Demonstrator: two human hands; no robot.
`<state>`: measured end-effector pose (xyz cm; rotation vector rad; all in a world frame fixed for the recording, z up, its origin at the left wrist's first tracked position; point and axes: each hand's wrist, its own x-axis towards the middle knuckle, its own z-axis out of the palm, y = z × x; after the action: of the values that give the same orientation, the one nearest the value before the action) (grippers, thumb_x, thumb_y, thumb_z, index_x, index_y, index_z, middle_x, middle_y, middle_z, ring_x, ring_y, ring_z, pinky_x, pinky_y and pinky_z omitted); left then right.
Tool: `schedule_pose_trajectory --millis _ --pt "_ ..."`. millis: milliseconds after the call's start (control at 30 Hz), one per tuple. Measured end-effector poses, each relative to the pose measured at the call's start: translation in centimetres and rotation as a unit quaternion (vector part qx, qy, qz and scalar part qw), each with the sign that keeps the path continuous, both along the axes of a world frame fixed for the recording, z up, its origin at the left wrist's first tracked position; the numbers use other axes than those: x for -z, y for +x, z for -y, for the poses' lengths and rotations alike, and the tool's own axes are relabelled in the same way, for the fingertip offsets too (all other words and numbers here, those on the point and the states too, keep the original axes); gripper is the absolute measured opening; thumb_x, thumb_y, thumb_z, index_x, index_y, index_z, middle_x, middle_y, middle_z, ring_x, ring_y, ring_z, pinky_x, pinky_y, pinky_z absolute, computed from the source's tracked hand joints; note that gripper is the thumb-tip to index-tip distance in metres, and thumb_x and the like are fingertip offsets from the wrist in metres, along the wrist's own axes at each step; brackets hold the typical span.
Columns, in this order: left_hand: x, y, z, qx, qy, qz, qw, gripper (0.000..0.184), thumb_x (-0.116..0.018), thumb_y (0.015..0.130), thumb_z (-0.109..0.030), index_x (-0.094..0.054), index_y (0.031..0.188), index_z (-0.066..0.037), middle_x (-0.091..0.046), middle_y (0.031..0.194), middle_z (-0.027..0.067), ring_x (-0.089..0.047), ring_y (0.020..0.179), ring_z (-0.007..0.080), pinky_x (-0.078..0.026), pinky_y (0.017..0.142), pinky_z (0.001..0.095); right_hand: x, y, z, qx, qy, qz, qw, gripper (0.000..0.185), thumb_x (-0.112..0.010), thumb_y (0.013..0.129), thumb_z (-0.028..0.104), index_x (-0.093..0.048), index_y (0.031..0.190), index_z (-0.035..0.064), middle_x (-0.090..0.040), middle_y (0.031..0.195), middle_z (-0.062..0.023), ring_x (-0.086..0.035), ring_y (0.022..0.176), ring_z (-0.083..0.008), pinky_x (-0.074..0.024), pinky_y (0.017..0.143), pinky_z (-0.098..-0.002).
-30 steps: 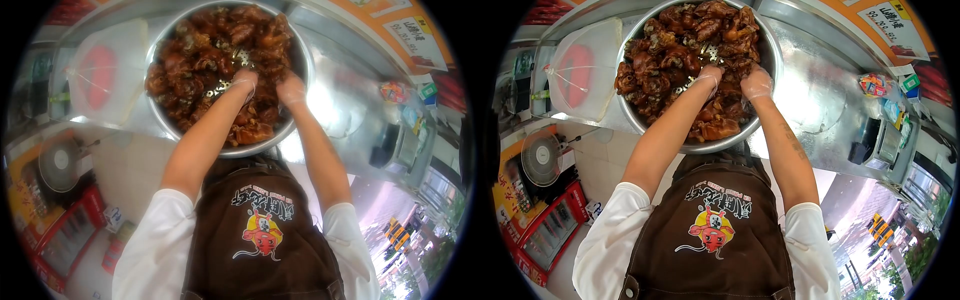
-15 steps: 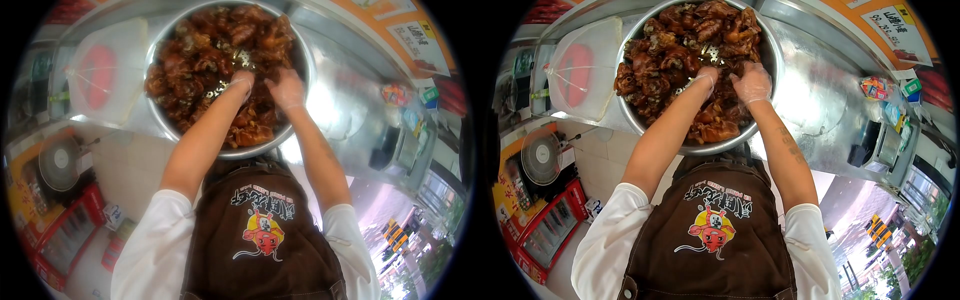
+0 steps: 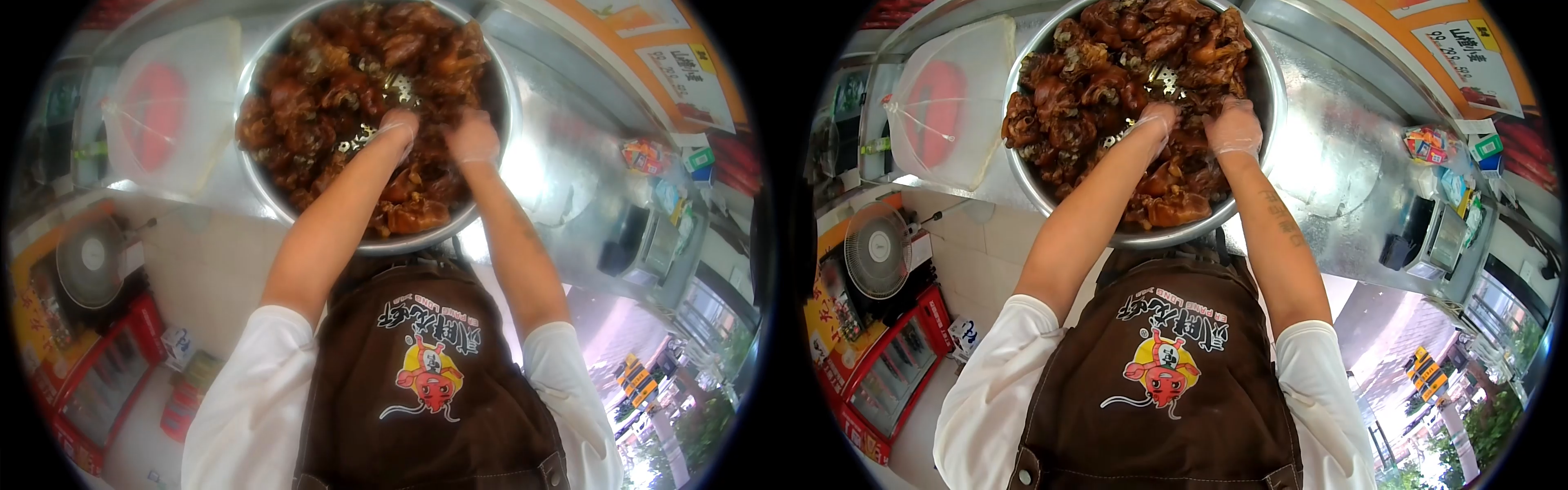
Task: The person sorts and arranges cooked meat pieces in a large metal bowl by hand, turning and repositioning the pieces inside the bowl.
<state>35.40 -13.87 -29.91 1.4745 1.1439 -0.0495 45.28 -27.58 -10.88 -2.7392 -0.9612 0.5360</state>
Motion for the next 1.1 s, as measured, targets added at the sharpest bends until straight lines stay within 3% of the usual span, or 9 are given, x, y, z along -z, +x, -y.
schedule_pose_trajectory --millis 100,200,300,400,500,800,867,967,1100 --pt "-1.0 0.4 0.0 0.042 0.016 -0.022 0.999 0.025 -0.059 0.102 -0.010 -0.072 0.115 0.007 -0.076 0.105 0.0135 -0.070 0.094 0.0213 -0.054 0.079 0.0361 0.1 0.2 -0.3 0.000 -0.009 -0.006 1.000 0.055 -0.083 0.087 0.035 -0.067 0.135 0.0127 -0.063 0.132 -0.0202 -0.070 0.116 -0.0384 -0.0582 0.099 -0.0465" --pt "-5.6 0.6 0.2 0.031 0.005 -0.078 0.996 0.036 -0.050 0.094 -0.007 -0.080 0.113 0.000 -0.072 0.130 0.0200 -0.071 0.120 0.0354 -0.059 0.099 0.0429 1.0 0.1 0.0 0.004 0.002 0.000 1.000 0.054 -0.082 0.088 0.035 -0.068 0.135 0.0114 -0.063 0.137 -0.0197 -0.070 0.118 -0.0363 -0.0575 0.102 -0.0449" --pt "-8.3 0.3 0.3 0.178 0.087 -0.129 0.972 0.036 -0.052 0.092 -0.006 -0.081 0.113 -0.002 -0.073 0.130 0.0184 -0.072 0.119 0.0340 -0.059 0.099 0.0427 2.6 1.1 0.4 -0.033 0.056 0.035 0.997 0.051 -0.081 0.088 0.037 -0.070 0.131 0.0125 -0.070 0.130 -0.0209 -0.070 0.116 -0.0374 -0.0559 0.101 -0.0454" --pt "-9.5 0.0 0.4 0.151 0.085 -0.125 0.977 0.037 -0.052 0.093 -0.007 -0.080 0.115 -0.003 -0.072 0.132 0.0178 -0.071 0.122 0.0336 -0.058 0.101 0.0422 0.8 1.5 -0.6 0.004 -0.008 -0.035 0.999 0.050 -0.081 0.087 0.035 -0.071 0.130 0.0110 -0.073 0.124 -0.0225 -0.070 0.117 -0.0373 -0.0551 0.102 -0.0457" --pt "-9.2 -0.5 0.2 0.198 0.171 -0.104 0.960 0.029 -0.064 0.098 -0.019 -0.075 0.111 0.004 -0.077 0.114 0.0190 -0.070 0.100 0.0285 -0.053 0.087 0.0411 -1.0 0.6 -1.6 0.044 -0.069 -0.056 0.995 0.050 -0.081 0.087 0.034 -0.072 0.130 0.0107 -0.075 0.122 -0.0221 -0.069 0.118 -0.0378 -0.0543 0.103 -0.0459" --pt "-8.5 -0.3 0.4 0.021 -0.029 -0.045 0.998 0.031 -0.062 0.100 -0.020 -0.075 0.115 0.003 -0.075 0.123 0.0226 -0.071 0.110 0.0363 -0.054 0.094 0.0430 2.0 0.7 1.6 0.007 0.158 -0.020 0.987 0.046 -0.086 0.081 0.024 -0.074 0.123 0.0094 -0.071 0.123 -0.0218 -0.069 0.116 -0.0386 -0.0548 0.103 -0.0449" --pt "-9.6 -0.8 0.8 0.061 0.084 -0.051 0.993 0.035 -0.061 0.101 -0.021 -0.072 0.124 0.002 -0.071 0.134 0.0248 -0.066 0.125 0.0399 -0.051 0.106 0.0448 1.1 0.5 1.7 0.017 0.151 -0.044 0.987 0.046 -0.087 0.081 0.023 -0.074 0.123 0.0091 -0.069 0.126 -0.0218 -0.069 0.116 -0.0382 -0.0548 0.103 -0.0439" --pt "-18.4 -2.0 1.5 -0.016 0.029 -0.085 0.996 0.039 -0.061 0.101 -0.021 -0.069 0.134 0.000 -0.066 0.141 0.0264 -0.059 0.136 0.0424 -0.047 0.114 0.0454 0.2 -0.5 2.1 -0.002 0.158 -0.012 0.987 0.044 -0.085 0.083 0.021 -0.073 0.123 0.0069 -0.068 0.124 -0.0219 -0.069 0.112 -0.0401 -0.0560 0.099 -0.0456" --pt "-20.1 -2.7 3.1 -0.044 0.072 -0.039 0.996 0.043 -0.060 0.102 -0.022 -0.066 0.139 -0.003 -0.067 0.140 0.0259 -0.061 0.133 0.0443 -0.048 0.113 0.0453 -0.8 -3.2 2.6 -0.075 0.207 0.082 0.972 0.037 -0.079 0.086 0.011 -0.074 0.123 0.0065 -0.068 0.115 -0.0216 -0.068 0.104 -0.0420 -0.0575 0.090 -0.0498"
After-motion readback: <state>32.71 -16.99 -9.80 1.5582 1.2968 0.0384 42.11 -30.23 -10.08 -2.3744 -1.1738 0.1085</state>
